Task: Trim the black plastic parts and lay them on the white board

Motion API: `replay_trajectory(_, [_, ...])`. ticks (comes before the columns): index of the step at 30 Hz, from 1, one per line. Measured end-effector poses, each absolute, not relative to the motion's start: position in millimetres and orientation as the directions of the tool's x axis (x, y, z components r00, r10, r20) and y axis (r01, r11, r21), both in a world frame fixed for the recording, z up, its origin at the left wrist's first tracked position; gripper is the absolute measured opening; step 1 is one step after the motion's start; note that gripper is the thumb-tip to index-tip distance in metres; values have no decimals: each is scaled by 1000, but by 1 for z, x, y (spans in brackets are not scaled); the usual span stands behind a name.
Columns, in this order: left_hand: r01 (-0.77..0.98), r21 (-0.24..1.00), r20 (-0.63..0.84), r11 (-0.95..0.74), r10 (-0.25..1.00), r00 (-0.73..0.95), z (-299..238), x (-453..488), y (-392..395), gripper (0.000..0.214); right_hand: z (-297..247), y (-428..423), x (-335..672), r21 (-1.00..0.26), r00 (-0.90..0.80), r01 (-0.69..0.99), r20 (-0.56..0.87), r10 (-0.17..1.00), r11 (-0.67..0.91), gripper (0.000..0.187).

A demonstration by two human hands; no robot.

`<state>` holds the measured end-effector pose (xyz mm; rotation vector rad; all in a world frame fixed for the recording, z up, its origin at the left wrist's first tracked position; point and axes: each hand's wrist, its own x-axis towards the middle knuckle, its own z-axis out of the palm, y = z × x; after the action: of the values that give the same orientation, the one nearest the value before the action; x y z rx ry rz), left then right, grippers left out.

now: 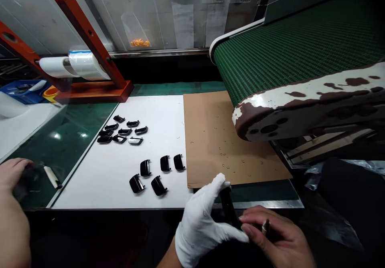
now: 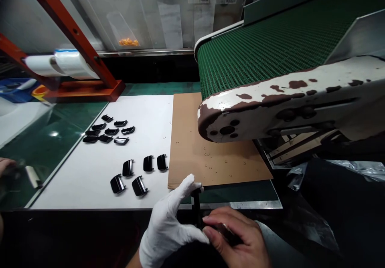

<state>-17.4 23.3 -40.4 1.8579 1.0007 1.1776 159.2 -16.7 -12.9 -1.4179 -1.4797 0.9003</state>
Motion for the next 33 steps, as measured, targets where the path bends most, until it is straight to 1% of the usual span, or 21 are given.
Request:
replay_trajectory(3, [303, 810, 404, -502, 853, 331, -36, -19, 24, 97, -12, -18, 160, -917, -12, 367, 165, 986, 158, 12])
replay_trajectory(6, [316, 781, 421, -539, 827, 373, -31, -20, 26, 95, -13, -17, 161, -914, -55, 361, 179, 982, 186, 11])
replay_trajectory(11, [315, 803, 369, -505, 837, 404, -28, -19, 26, 93, -13, -16, 159, -917, -57, 345, 192, 980, 200, 10])
replay_trajectory(14, [319, 816, 356, -482, 854, 379, -28, -17, 24, 92, -14, -17, 160, -929, -34, 332, 163, 986, 165, 3])
replay_trajectory(15, [317, 823, 351, -472, 860, 369, -28, -16, 23, 92, -15, -18, 161, -943, -15, 308, 128, 992, 126, 13])
replay_trajectory(17, [304, 844, 331, -442, 875, 354, -27, -15, 23, 92, -20, -19, 166, -975, 23, 222, 29, 999, 23, 43])
replay_trajectory(18, [296, 856, 317, -424, 882, 348, -26, -14, 23, 92, -22, -20, 169, -982, 38, 185, -28, 999, -35, 54])
replay_trajectory(19, [287, 866, 307, -410, 888, 341, -26, -13, 23, 92, -24, -20, 172, -983, 47, 169, -70, 996, -77, 57])
replay_trajectory(20, [278, 873, 302, -400, 892, 336, -25, -13, 23, 92, -25, -20, 176, -979, 54, 178, -93, 994, -101, 53])
replay_trajectory(23, [255, 887, 295, -385, 897, 329, -23, -14, 24, 93, -22, -17, 186, -949, 31, 301, -89, 995, -95, 30])
replay_trajectory(26, [245, 894, 281, -375, 895, 346, -23, -15, 23, 94, -8, -12, 190, -916, -90, 394, -121, 989, -76, 26])
replay_trajectory(28, [247, 895, 274, -372, 894, 354, -22, -14, 22, 95, 4, -9, 189, -871, -158, 487, -160, 974, -64, 29])
replay_trajectory(30, [268, 888, 264, -373, 892, 366, -22, -14, 20, 95, 15, -6, 186, -805, -207, 594, -160, 965, -6, 41])
replay_trajectory(31, [291, 877, 264, -383, 889, 373, -22, -16, 19, 93, 19, -4, 184, -764, -233, 644, -154, 960, 34, 51])
replay_trajectory(33, [343, 840, 284, -420, 879, 383, -22, -26, 20, 76, 24, -2, 178, -676, -290, 730, -176, 941, 98, 66])
